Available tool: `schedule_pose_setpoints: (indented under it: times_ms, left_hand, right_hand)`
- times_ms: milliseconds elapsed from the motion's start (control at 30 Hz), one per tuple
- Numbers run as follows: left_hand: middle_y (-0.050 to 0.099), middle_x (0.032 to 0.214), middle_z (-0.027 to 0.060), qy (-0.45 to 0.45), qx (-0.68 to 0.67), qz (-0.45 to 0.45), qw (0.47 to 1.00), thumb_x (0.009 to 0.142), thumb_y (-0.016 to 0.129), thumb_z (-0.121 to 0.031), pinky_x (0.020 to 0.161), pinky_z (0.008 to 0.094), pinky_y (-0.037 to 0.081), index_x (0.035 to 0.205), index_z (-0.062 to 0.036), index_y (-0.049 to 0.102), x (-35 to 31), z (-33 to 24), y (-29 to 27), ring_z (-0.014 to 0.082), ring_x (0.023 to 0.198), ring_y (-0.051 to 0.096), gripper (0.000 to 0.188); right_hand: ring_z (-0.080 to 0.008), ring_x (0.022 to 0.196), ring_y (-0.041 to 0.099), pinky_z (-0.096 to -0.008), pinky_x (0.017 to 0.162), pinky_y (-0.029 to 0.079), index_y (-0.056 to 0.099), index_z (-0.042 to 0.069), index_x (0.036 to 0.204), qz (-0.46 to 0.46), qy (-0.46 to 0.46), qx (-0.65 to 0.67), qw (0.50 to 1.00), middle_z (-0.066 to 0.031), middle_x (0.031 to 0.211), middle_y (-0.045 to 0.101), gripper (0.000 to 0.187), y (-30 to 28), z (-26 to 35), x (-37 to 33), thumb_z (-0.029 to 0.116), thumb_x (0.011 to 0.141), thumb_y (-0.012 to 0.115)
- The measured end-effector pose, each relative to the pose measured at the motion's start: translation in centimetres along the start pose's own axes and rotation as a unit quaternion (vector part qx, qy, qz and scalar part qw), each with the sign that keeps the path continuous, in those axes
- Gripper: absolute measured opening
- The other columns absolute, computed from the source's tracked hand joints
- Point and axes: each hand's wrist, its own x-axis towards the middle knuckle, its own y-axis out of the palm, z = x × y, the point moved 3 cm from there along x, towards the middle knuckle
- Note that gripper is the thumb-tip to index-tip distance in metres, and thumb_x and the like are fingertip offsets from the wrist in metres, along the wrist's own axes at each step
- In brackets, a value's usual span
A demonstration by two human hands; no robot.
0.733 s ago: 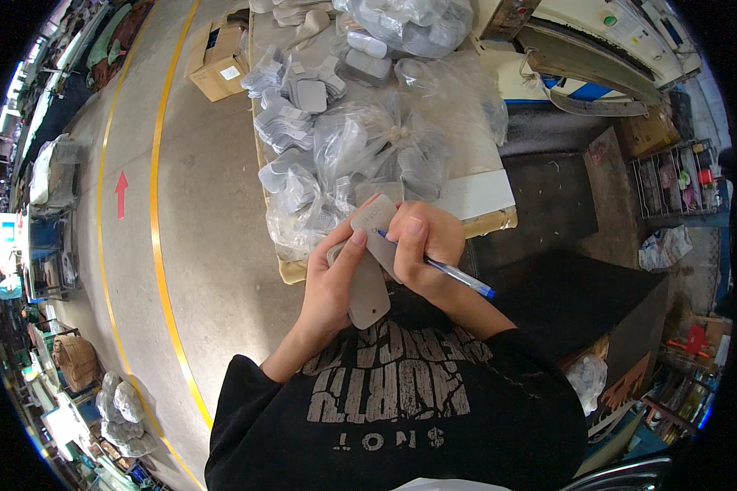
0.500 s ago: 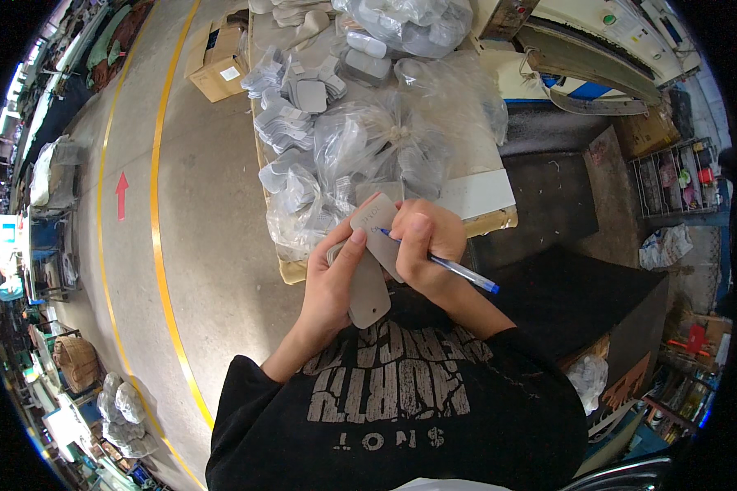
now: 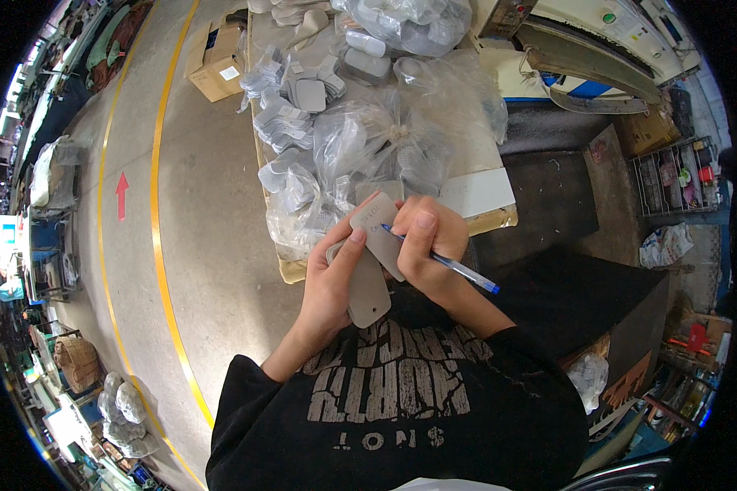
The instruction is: The person repeatedly picks up small gray plastic items, places them into clear plastic bags, and ties the bags closed. The person also writes on some of the items with a blue pen before bagging them. Finished bags are stacked on the table.
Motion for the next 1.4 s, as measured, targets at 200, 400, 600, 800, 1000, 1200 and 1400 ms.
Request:
schedule_pose_setpoints:
  times_ms: [200,400,600,800,1000,1200,1400]
  left_hand:
    - [0.062,0.141,0.0100,-0.012,-0.009,-0.009,1.000,0.111,0.052,-0.024,0.085,0.0289,0.058,0.153,-0.0052,0.049,-0.01,0.05,-0.05,0.0148,0.112,0.064,0.046]
    - [0.062,0.142,0.0102,-0.013,-0.003,-0.005,1.000,0.111,0.051,-0.024,0.085,0.0297,0.058,0.153,-0.0044,0.049,0.07,0.03,-0.10,0.0155,0.113,0.065,0.047]
    - [0.061,0.144,0.0116,-0.022,-0.022,-0.018,0.999,0.111,0.050,-0.023,0.086,0.0305,0.059,0.154,-0.0037,0.047,0.02,-0.06,0.14,0.0169,0.113,0.066,0.047]
    - [0.060,0.145,0.0125,-0.006,-0.042,-0.010,0.999,0.111,0.049,-0.023,0.087,0.0319,0.059,0.154,-0.0040,0.046,0.21,-0.31,0.20,0.0183,0.114,0.066,0.047]
    - [0.061,0.144,0.0124,-0.003,-0.041,-0.023,0.999,0.111,0.048,-0.023,0.086,0.0318,0.059,0.153,-0.0039,0.047,0.13,-0.18,-0.01,0.0187,0.114,0.066,0.046]
    - [0.063,0.142,0.0120,0.005,-0.042,-0.020,0.999,0.111,0.049,-0.023,0.084,0.0307,0.059,0.152,-0.0038,0.048,-0.03,-0.17,-0.05,0.0174,0.111,0.066,0.046]
    - [0.062,0.142,0.0114,0.004,-0.037,-0.019,0.999,0.111,0.050,-0.024,0.083,0.0295,0.059,0.152,-0.0039,0.049,-0.15,-0.28,0.09,0.0164,0.109,0.067,0.046]
  right_hand:
    - [-0.0204,0.059,0.060,-0.0347,0.069,0.056,0.053,0.002,0.076,0.020,0.017,-0.041,0.999,-0.0092,0.067,0.060,0.041,-0.03,-0.10,-0.22,0.020,0.111,0.042]
    - [-0.0181,0.059,0.059,-0.0343,0.069,0.056,0.052,0.003,0.076,-0.011,0.027,-0.037,0.999,-0.0083,0.067,0.059,0.041,0.04,-0.26,-0.39,0.021,0.111,0.042]
    - [-0.0332,0.055,0.060,-0.0400,0.053,0.047,0.054,0.003,0.071,-0.029,0.012,-0.050,0.998,-0.0130,0.064,0.058,0.038,0.32,-0.19,-0.19,0.017,0.107,0.049]
    - [-0.0350,0.055,0.059,-0.0414,0.058,0.052,0.053,0.004,0.071,-0.003,0.012,0.015,1.000,-0.0122,0.063,0.057,0.038,-0.07,0.23,-0.22,0.016,0.106,0.047]
    - [-0.0343,0.055,0.059,-0.0426,0.064,0.056,0.053,0.004,0.069,0.025,-0.024,0.005,0.999,-0.0114,0.062,0.055,0.040,0.41,0.08,-0.16,0.017,0.106,0.046]
    - [-0.0337,0.054,0.059,-0.0432,0.066,0.057,0.052,0.004,0.070,0.023,-0.019,0.019,0.999,-0.0112,0.062,0.055,0.039,0.25,0.28,-0.15,0.017,0.106,0.047]
    - [-0.0329,0.054,0.059,-0.0422,0.062,0.056,0.052,0.004,0.070,0.013,-0.031,0.033,0.999,-0.0107,0.062,0.056,0.037,0.13,0.16,-0.26,0.015,0.106,0.048]
